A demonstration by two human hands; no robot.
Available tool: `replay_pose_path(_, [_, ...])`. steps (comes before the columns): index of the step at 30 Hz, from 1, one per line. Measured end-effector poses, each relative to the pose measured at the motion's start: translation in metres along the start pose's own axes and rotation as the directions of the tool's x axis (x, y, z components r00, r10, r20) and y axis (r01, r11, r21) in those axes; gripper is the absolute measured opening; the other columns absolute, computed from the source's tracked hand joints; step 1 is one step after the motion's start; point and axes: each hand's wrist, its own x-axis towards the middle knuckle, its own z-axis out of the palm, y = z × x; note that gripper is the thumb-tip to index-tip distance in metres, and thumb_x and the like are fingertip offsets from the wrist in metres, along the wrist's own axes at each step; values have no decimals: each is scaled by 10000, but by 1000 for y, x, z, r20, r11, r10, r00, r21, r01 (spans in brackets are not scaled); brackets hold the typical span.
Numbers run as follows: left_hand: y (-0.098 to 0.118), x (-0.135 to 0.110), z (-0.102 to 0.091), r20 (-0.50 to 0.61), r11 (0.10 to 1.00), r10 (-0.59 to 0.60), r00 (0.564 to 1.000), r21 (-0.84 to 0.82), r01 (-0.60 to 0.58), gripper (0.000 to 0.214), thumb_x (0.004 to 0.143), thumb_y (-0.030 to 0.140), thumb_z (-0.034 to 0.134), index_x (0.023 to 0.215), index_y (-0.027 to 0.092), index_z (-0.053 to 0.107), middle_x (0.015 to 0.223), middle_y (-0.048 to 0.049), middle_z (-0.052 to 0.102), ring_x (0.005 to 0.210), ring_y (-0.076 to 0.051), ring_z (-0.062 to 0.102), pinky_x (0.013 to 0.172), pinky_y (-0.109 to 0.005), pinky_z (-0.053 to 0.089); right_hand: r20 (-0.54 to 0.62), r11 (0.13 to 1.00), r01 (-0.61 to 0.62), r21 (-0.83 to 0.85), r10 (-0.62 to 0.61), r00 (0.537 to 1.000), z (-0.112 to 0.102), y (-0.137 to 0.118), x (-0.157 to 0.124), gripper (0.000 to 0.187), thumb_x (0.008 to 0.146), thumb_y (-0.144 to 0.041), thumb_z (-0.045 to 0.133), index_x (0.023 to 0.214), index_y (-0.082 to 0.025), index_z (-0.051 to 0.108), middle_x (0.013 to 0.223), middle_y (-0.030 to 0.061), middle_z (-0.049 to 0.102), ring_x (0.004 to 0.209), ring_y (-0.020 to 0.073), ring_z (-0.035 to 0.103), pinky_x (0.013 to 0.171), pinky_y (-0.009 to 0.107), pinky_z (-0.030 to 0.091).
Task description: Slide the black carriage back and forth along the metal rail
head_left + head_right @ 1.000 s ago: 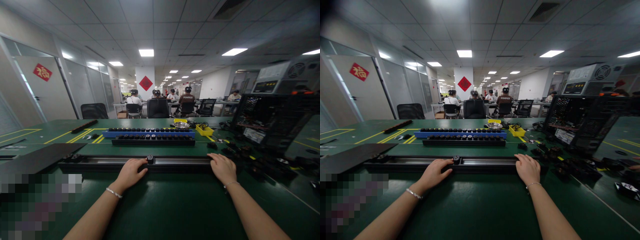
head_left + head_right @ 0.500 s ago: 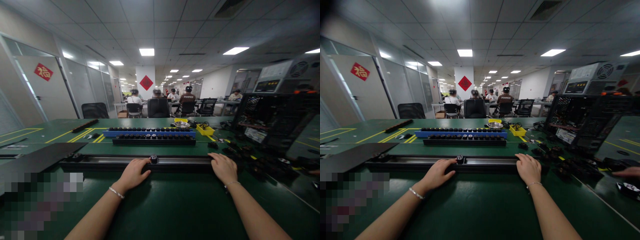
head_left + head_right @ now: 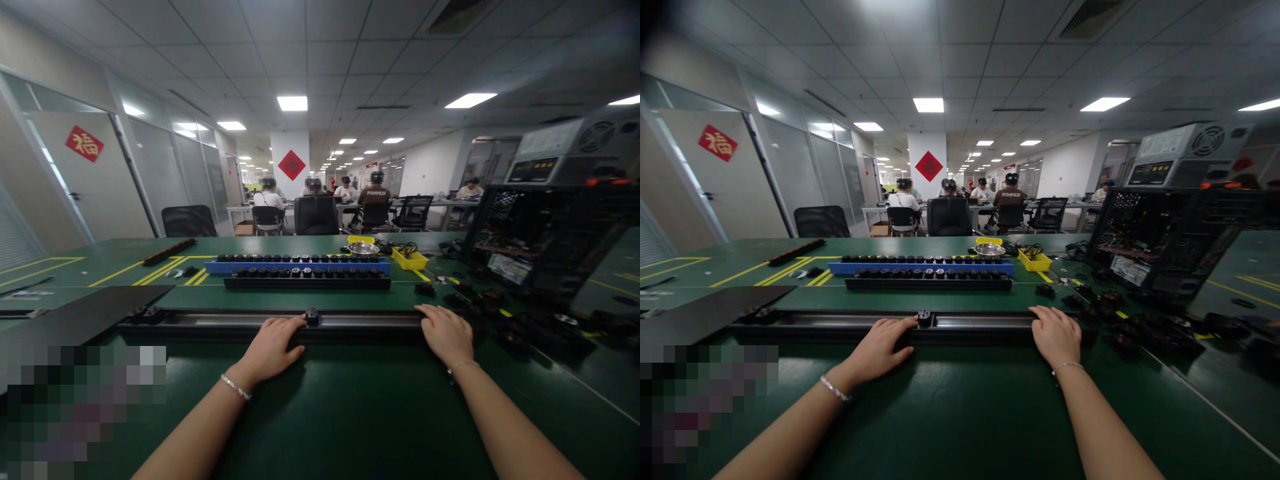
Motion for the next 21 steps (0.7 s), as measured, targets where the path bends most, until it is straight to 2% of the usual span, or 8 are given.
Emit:
replay_pose_path(9, [3,0,2,7,1000,8,1000,19,-8,516,771,339,566,1263,274,425,1347,-37,476,1166,-229,477,1016,-438,282,-24,1000,8,-13,-8,1000,1,-1,0,444,799,-269,307,1119,-318,611,1246,-38,566,1179,201,447,992,422,296])
replay_pose_path(14, [4,1,4,5,1000,23,1000,21,-23,542,763,334,577,1272,278,401,1360,-42,461,1193,-234,452,1038,-455,237,-38,1000,11,14,-11,999,1,-2,-1,443,795,-260,298,1099,-277,620,1233,-5,577,1176,205,452,1002,436,270])
replay_pose_path(21, [9,2,6,13,999,32,999,18,-33,581,755,342,585,1287,275,361,1364,-34,456,1210,-231,436,1056,-462,200,-84,994,99,41,-95,992,-2,-21,-5,424,794,-245,301,1065,-241,627,1200,17,595,1161,206,466,1023,441,243])
